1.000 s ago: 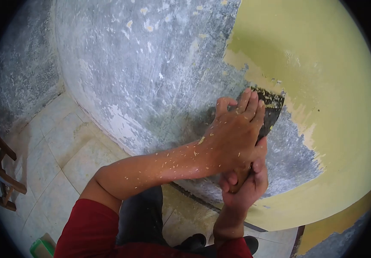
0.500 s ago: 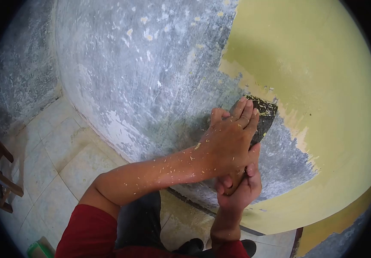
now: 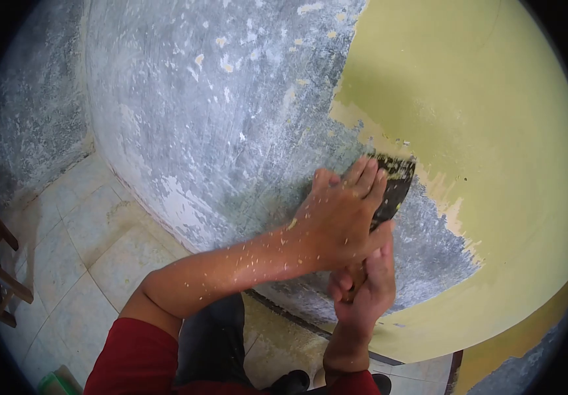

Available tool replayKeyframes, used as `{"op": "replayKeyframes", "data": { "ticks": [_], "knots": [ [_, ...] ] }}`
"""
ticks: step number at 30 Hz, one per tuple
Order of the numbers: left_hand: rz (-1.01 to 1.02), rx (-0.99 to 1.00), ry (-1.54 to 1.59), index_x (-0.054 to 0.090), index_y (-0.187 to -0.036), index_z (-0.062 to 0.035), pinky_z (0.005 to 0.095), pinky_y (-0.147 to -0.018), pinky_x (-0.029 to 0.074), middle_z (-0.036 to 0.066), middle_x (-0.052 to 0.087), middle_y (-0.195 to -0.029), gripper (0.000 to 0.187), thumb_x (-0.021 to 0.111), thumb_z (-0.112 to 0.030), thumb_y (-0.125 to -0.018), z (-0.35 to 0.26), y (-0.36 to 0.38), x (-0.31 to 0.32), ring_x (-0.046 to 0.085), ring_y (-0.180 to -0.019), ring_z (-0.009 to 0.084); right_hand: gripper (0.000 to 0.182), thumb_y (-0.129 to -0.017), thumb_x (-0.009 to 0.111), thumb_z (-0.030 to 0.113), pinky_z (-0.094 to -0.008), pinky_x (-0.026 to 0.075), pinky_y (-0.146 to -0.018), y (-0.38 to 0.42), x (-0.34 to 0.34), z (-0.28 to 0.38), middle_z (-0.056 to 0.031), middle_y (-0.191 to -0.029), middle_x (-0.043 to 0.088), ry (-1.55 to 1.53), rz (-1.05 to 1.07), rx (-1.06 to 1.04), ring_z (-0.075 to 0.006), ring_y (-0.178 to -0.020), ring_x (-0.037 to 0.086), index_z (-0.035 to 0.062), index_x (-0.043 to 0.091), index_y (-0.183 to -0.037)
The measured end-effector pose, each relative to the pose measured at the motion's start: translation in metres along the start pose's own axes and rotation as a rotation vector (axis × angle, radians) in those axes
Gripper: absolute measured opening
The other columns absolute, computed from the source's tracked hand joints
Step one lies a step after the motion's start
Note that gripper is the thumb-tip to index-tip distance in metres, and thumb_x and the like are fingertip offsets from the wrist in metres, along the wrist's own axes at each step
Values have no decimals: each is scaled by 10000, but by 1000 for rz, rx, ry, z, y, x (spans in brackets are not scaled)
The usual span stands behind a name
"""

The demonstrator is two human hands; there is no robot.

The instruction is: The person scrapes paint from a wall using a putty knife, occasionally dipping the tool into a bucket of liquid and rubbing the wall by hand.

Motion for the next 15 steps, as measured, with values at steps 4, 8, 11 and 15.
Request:
{"op": "replayKeyframes", "data": {
  "ticks": [4, 8, 11, 15],
  "knots": [
    [26, -22, -50, 462, -1347, 127, 496, -979, 324, 342, 436, -1427, 657, 526, -391, -947, 2, -2, -1, 383, -1398, 399, 456, -1023, 451, 270, -195, 378, -387, -11, 4, 2, -26, -872, 554, -20, 47, -5, -63, -514, 445, 107, 322, -1428],
    [52, -5, 2, 450, -1338, 161, 508, -988, 335, 352, 448, -1406, 658, 509, -354, -932, 0, 7, 1, 343, -1416, 401, 469, -1025, 428, 239, -196, 368, -379, 2, -1, -5, -13, -836, 544, 28, -28, 15, -58, -506, 434, 113, 302, -1459],
    [-54, -4, -41, 406, -1396, 119, 486, -1002, 313, 343, 372, -1477, 661, 516, -359, -953, 9, 0, 3, 356, -1420, 401, 507, -1022, 417, 221, -197, 354, -362, -23, 0, -12, -10, -823, 548, 21, -52, -31, -56, -496, 427, 115, 278, -1498],
    [-39, -3, -133, 395, -1423, 91, 483, -1010, 306, 318, 358, -1501, 666, 515, -371, -960, 8, -9, -8, 341, -1435, 381, 502, -1036, 413, 225, -200, 363, -372, -19, 17, 3, -2, -807, 543, -19, 9, -38, -56, -498, 425, 117, 279, -1507]
  ]
}}
Point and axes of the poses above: each hand's wrist, its own y-axis away from the middle knuckle, its own x-axis out of the palm, z = x × y, the point moved 3 cm from there along -y, towards the middle knuckle
